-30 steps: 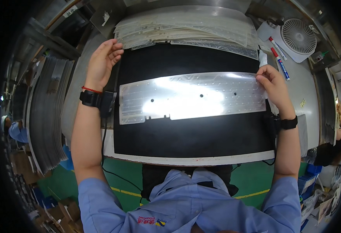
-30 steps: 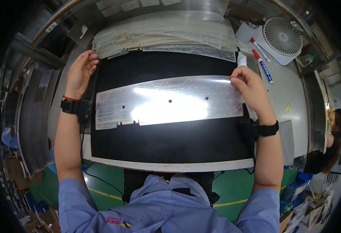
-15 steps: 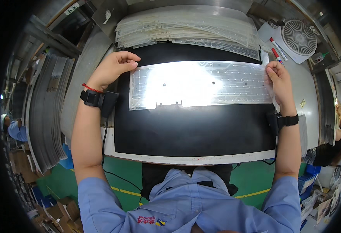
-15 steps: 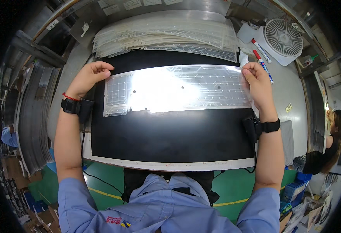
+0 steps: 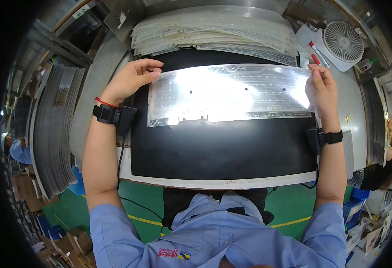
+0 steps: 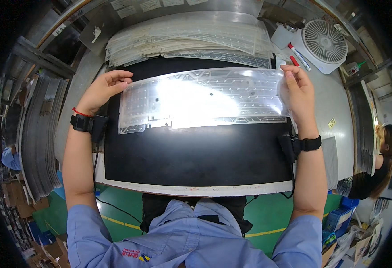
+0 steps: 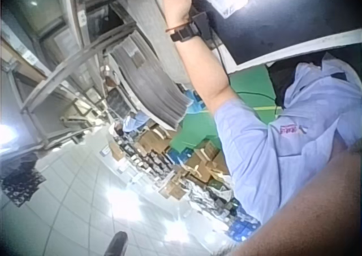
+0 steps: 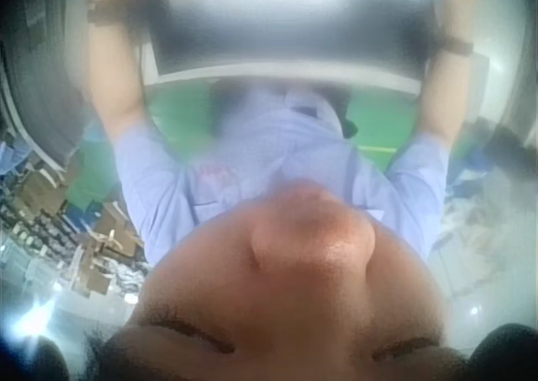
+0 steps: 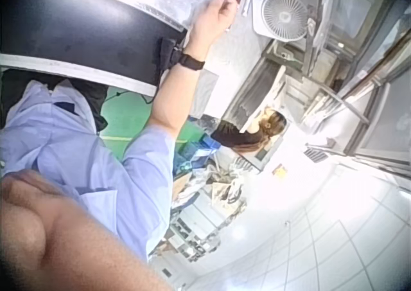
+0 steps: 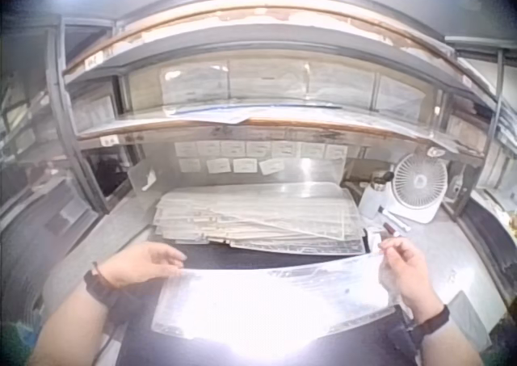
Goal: Cleaning and inspecting thin transparent sheets, then stacking them on a pile.
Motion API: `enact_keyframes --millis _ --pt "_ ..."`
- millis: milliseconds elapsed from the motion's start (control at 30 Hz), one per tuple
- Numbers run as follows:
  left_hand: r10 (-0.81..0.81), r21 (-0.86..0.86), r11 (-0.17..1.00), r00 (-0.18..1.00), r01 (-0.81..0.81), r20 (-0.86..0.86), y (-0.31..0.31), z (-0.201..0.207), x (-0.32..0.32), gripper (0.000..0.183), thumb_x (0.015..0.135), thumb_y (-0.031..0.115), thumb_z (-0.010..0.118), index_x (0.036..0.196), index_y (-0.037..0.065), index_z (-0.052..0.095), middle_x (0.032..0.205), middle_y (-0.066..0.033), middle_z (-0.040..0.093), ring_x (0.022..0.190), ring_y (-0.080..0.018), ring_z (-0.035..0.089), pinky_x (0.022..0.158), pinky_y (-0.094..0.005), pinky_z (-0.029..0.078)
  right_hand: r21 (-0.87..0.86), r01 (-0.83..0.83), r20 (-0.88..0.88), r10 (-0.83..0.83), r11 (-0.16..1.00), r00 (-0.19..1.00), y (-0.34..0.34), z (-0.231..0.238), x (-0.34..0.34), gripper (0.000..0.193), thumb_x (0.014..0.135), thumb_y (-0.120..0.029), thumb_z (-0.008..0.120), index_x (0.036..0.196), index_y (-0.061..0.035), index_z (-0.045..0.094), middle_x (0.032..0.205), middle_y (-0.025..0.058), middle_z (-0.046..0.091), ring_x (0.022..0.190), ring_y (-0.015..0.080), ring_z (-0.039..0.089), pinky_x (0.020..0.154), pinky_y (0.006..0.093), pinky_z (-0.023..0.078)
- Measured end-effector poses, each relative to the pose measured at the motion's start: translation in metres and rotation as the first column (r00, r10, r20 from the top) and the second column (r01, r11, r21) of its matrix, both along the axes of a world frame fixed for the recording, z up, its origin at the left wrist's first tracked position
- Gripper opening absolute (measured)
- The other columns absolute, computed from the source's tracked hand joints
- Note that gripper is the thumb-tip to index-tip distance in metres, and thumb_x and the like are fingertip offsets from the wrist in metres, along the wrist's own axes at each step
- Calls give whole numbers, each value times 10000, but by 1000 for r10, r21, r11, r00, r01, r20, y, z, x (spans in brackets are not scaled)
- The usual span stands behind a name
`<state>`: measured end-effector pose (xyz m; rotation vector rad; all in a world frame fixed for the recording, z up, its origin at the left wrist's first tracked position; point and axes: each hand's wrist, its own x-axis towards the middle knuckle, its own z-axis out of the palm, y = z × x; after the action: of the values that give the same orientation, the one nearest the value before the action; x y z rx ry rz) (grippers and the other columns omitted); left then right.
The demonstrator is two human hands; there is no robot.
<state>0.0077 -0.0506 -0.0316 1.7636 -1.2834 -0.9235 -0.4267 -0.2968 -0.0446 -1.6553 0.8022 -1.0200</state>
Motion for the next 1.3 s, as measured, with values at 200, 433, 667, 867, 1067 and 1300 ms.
enact_keyframes --millis 200,433,667,867,1067,1300 --pt "51 107 993 997 -44 -55 -1 10 0 329 910 160 661 1209 28 619 1015 11 641 896 -56 557 877 -230 449 73 -41 17 40 996 999 -7 -4 -7 167 1003 -175 541 1075 -47 621 980 -26 602 762 35 471 682 191 393" --pt "119 -39 993 986 -115 117 -3 -1 -3 498 891 236 693 1311 8 554 1074 -28 652 798 -64 525 737 -214 451 -100 24 141 -10 995 990 2 0 2 182 1009 -179 531 1102 -45 612 1015 -4 621 922 60 533 820 210 422" --pt "131 25 991 991 -132 23 -1 7 -6 498 928 260 620 1360 39 506 1251 -50 614 807 -52 508 692 -198 414 -56 -4 -238 -9 998 971 1 1 -3 256 953 -147 600 1184 -36 610 1035 23 638 902 85 566 833 236 435" --pt "138 76 988 989 -134 -44 -3 9 -1 447 928 246 614 1314 31 542 1179 -44 649 800 -50 523 687 -195 415 -95 -122 -499 59 988 864 6 6 -3 286 871 -141 696 1133 -30 664 871 1 623 819 74 552 743 241 431" --pt "-32 16 999 999 32 -6 0 2 -3 416 889 180 659 1267 26 582 1108 -29 656 814 -40 530 742 -212 448 75 -138 -141 147 988 979 1 -2 -6 105 919 -60 637 1012 -22 671 702 -74 527 540 -6 389 483 173 275" --pt "-61 76 996 994 54 93 1 6 -2 370 843 138 727 1177 0 648 836 26 587 728 -52 500 739 -225 450 28 -167 27 167 986 986 -2 -9 -4 95 932 -51 619 1006 -10 662 770 -47 558 606 20 447 522 177 332"
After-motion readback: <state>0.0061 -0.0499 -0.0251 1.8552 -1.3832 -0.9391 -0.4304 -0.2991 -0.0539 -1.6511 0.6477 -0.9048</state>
